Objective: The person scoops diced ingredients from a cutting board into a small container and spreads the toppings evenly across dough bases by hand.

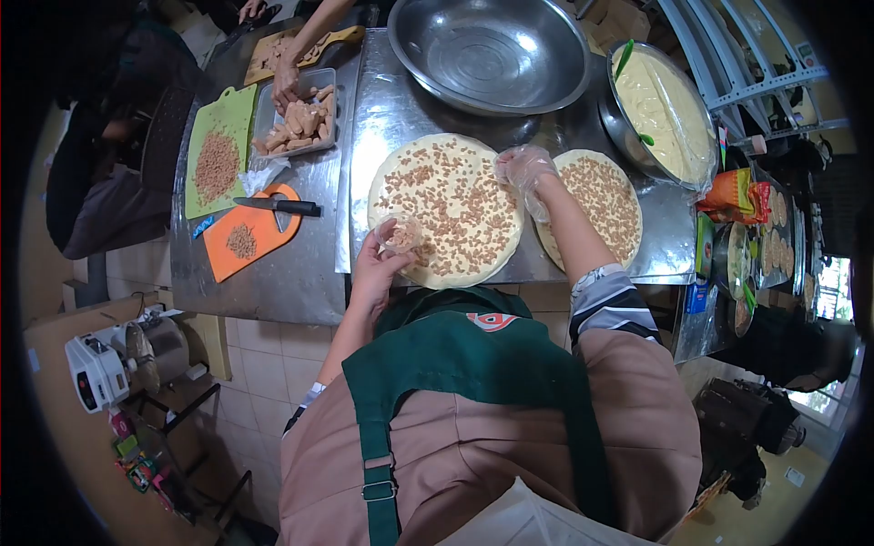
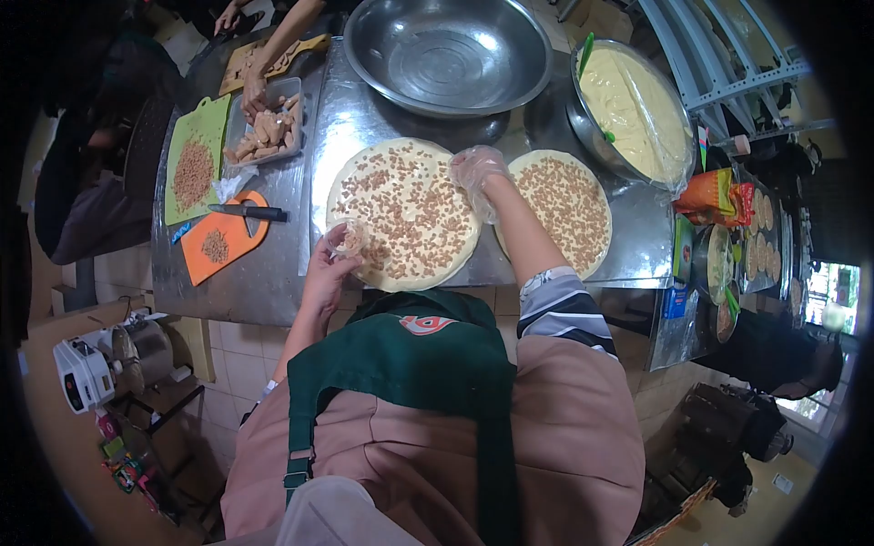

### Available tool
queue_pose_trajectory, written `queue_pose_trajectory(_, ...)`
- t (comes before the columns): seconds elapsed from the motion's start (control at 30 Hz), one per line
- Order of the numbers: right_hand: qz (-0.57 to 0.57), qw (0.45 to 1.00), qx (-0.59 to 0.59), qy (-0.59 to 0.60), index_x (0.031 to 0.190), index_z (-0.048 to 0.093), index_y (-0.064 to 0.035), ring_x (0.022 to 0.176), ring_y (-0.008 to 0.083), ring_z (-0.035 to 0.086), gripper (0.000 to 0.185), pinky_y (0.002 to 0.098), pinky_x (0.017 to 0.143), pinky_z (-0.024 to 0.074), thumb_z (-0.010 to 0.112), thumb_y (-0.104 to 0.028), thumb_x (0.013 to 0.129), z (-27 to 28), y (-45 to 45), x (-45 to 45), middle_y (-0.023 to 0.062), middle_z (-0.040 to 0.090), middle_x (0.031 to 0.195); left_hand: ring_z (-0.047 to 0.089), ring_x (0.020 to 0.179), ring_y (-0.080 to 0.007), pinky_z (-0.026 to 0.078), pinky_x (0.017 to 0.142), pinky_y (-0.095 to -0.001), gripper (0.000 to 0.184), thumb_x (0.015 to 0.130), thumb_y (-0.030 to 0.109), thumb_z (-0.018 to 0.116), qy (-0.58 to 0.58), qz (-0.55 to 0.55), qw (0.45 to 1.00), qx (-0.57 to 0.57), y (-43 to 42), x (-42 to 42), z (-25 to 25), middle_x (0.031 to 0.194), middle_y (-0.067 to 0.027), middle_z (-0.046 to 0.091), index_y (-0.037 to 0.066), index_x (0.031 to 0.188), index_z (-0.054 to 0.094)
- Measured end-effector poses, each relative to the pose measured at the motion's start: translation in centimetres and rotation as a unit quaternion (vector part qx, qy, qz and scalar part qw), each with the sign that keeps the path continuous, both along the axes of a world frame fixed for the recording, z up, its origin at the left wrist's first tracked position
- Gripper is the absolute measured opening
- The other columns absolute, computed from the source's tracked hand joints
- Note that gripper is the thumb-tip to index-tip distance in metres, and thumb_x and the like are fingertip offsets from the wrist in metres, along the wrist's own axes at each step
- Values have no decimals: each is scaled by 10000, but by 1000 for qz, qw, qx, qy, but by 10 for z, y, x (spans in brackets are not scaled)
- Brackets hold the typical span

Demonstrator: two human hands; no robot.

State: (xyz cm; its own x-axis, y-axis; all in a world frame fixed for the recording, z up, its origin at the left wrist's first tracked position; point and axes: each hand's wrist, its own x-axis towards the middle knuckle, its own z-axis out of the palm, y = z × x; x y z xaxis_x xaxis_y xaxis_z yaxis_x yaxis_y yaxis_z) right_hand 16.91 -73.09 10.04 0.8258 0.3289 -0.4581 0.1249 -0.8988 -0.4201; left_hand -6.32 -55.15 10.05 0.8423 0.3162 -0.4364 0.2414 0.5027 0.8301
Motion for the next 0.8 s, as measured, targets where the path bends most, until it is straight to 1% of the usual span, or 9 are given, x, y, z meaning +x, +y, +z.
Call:
queue_pose_trajectory(0.03, -32, 999, 35, 8, 851, 626, -96, 718, 162, 569, 183, 266, 673, 438, 549, -149, 694, 4, 0, -1, 55, 617, 815, 516, 897, -163, 436, 756, -252, 578, 616, -117, 554, -1, 2, 1000, -1, 1, -1, -2, 1094, -86, 422, 50, 1147, 399)
queue_pose_trajectory(0.17, -54, 996, 66, 18, 861, 624, -99, 739, 162, 571, 209, 258, 700, 433, 583, -168, 668, 0, 3, 11, 63, 616, 823, 500, 930, -166, 420, 782, -255, 573, 614, -120, 550, -6, 2, 1000, 8, 4, -5, -1, 1100, -82, 421, 46, 1143, 404)
queue_pose_trajectory(0.23, 6, 999, 45, 8, 863, 624, -103, 743, 167, 575, 233, 255, 696, 434, 603, -193, 650, 0, 7, 18, 76, 613, 831, 495, 937, -166, 416, 787, -254, 572, 614, -120, 549, -3, 8, 1000, 13, 5, -7, 3, 1096, -81, 424, 44, 1142, 405)
queue_pose_trajectory(0.37, 44, 999, 6, -7, 880, 617, -89, 749, 176, 578, 256, 259, 703, 435, 607, -190, 645, 2, 20, 26, 88, 611, 841, 487, 951, -165, 407, 803, -254, 570, 614, -120, 550, 6, 26, 1000, 13, 8, -11, 7, 1087, -82, 433, 34, 1143, 401)
queue_pose_trajectory(0.43, 107, 993, -2, -50, 891, 610, -81, 759, 183, 576, 256, 265, 709, 435, 598, -178, 654, 4, 27, 27, 95, 608, 845, 483, 958, -164, 403, 813, -256, 570, 615, -121, 550, 10, 35, 999, 15, 9, -13, 7, 1086, -83, 435, 31, 1143, 399)
queue_pose_trajectory(0.57, 128, 991, 24, -29, 903, 604, -80, 779, 186, 574, 257, 267, 718, 434, 588, -175, 665, -7, 39, 35, 97, 606, 855, 478, 972, -172, 403, 824, -264, 572, 615, -125, 549, 0, 42, 999, 10, 12, -17, 6, 1097, -91, 431, 27, 1145, 393)
queue_pose_trajectory(0.67, 126, 990, 42, -37, 883, 608, -82, 789, 195, 570, 231, 269, 719, 431, 581, -177, 674, 2, 47, 32, 97, 603, 861, 480, 971, -175, 406, 821, -264, 574, 615, -127, 549, 5, 40, 999, 14, 12, -17, 8, 1102, -95, 429, 28, 1146, 392)
queue_pose_trajectory(0.77, 120, 990, 46, -53, 840, 610, -68, 760, 201, 570, 201, 271, 704, 430, 579, -170, 669, 6, 50, 30, 97, 605, 824, 482, 967, -176, 409, 816, -263, 576, 615, -128, 550, -1, 39, 999, 7, 14, -18, 5, 1104, -96, 427, 28, 1147, 392)
queue_pose_trajectory(0.8, 170, 982, -26, -72, 819, 609, -63, 743, 206, 568, 188, 270, 693, 430, 579, -166, 665, 2, 51, 33, 96, 603, 798, 483, 966, -175, 410, 815, -263, 576, 615, -128, 550, -8, 36, 999, 0, 15, -18, 4, 1105, -95, 426, 27, 1147, 391)
